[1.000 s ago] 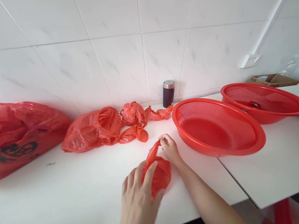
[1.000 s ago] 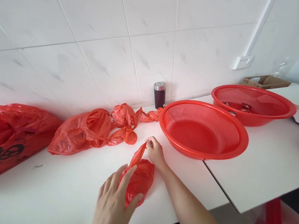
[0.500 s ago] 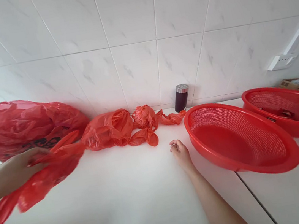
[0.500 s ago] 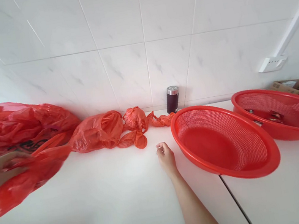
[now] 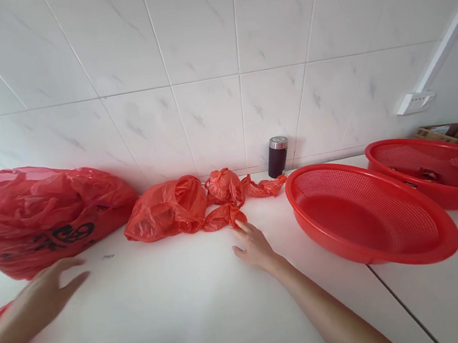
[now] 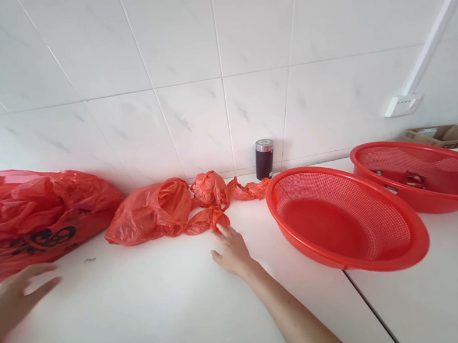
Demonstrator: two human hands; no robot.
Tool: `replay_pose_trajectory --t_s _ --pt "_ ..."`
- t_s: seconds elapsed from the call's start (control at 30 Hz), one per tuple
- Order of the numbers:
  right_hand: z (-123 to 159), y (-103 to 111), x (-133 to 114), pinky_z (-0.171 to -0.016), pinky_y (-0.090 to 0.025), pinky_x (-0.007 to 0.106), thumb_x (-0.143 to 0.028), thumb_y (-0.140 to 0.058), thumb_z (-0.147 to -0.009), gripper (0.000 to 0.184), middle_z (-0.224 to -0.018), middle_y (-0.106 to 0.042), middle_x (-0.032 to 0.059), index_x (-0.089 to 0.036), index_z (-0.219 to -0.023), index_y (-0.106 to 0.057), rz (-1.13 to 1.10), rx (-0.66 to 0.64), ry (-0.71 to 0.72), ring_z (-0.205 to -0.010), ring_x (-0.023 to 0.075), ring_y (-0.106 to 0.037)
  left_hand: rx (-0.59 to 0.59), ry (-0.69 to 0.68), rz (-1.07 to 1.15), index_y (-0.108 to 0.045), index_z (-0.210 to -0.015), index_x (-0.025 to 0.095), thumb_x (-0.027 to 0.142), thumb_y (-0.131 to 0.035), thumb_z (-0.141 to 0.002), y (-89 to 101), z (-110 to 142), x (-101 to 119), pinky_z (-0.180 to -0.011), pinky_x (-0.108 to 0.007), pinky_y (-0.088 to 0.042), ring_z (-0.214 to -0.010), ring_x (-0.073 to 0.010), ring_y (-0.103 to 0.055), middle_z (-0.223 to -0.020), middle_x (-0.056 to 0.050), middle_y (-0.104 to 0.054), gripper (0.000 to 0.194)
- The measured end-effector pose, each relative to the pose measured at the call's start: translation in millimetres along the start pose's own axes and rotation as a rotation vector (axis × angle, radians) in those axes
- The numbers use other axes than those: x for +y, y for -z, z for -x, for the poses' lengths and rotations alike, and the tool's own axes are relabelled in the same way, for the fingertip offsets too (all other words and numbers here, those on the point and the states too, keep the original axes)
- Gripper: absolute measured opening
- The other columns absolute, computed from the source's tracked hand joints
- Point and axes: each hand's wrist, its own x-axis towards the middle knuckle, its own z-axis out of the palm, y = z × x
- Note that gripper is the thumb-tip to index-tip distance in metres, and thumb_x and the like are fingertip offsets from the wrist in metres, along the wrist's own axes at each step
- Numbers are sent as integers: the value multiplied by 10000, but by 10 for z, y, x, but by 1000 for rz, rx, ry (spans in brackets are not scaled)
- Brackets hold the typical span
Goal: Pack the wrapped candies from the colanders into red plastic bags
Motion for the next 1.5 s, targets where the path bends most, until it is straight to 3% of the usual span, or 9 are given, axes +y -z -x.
replay_pose_trajectory --t_s 0.1,0.27,0.43,0.77,0.93,1.07,1.13,1.33,1.5 --pt "-9 79 -152 -1060 -382 388 -200 -523 -871 370 -1272 -591 93 -191 -1231 -607 -69 69 2 -1218 216 -506 -331 -155 47 -678 -983 197 606 -648 -635 -441 73 520 -913 -365 -436 -965 -269 -630 -1083 -42 -694 538" --pt "150 386 -418 -829 -487 288 -282 -545 -854 127 -948 -661 37 -191 -904 -618 -463 234 -66 -869 162 -611 -547 -293 147 -597 -1283 259 441 -756 -598 -1211 409 1424 -947 -392 -414 -1214 -360 -525 -1356 -107 -580 726" --pt "341 655 -340 -702 -478 259 -329 -621 -800 171 -846 -589 11 -191 -873 -552 -777 406 -239 -761 140 -567 -665 -241 355 -737 -829 265 339 -586 -738 -1693 710 1831 -717 -319 -468 -793 -257 -664 -849 -38 -740 192" --pt "530 878 -359 -677 -507 281 -419 -694 -772 316 -858 -571 13 -207 -898 -495 -938 719 -261 -735 133 -590 -479 268 904 -581 -862 215 572 -671 -720 -1563 1033 1429 -570 -247 -441 -591 -155 -576 -668 26 -639 395" --pt "711 619 -712 -875 -505 354 -408 -639 -838 227 -967 -617 55 -220 -954 -585 -583 395 -114 -918 187 -612 -497 459 1188 -524 -824 212 519 -701 -692 -1663 1331 1453 -533 -234 -434 -538 -130 -552 -644 35 -628 378" --pt "864 294 -718 -972 -468 372 -371 -704 -782 525 -1276 -532 75 -291 -1274 -543 -414 89 -87 -1147 235 -543 -575 496 1292 -584 -859 183 464 -717 -713 -1775 1668 1578 -555 -251 -448 -562 -142 -571 -698 -7 -654 344" --pt "876 246 -627 -894 -503 351 -387 -624 -845 422 -1192 -593 76 -265 -1244 -561 -464 55 -172 -1048 223 -597 -595 483 1308 -596 -835 166 465 -727 -720 -1786 1726 1586 -543 -249 -436 -536 -134 -546 -669 -12 -633 346" --pt "777 492 -391 -696 -521 303 -507 -639 -820 339 -888 -657 68 -200 -964 -634 -669 301 -392 -770 192 -614 -311 457 1267 -531 -815 195 528 -621 -812 -1646 1454 1262 -608 -212 -434 -618 -111 -534 -694 27 -584 345" --pt "790 555 -326 -684 -509 279 -512 -676 -793 353 -862 -627 43 -202 -954 -629 -732 375 -459 -748 167 -579 -254 422 1094 -544 -836 191 558 -574 -824 -1675 1345 1045 -566 -245 -433 -576 -130 -514 -672 14 -560 368"
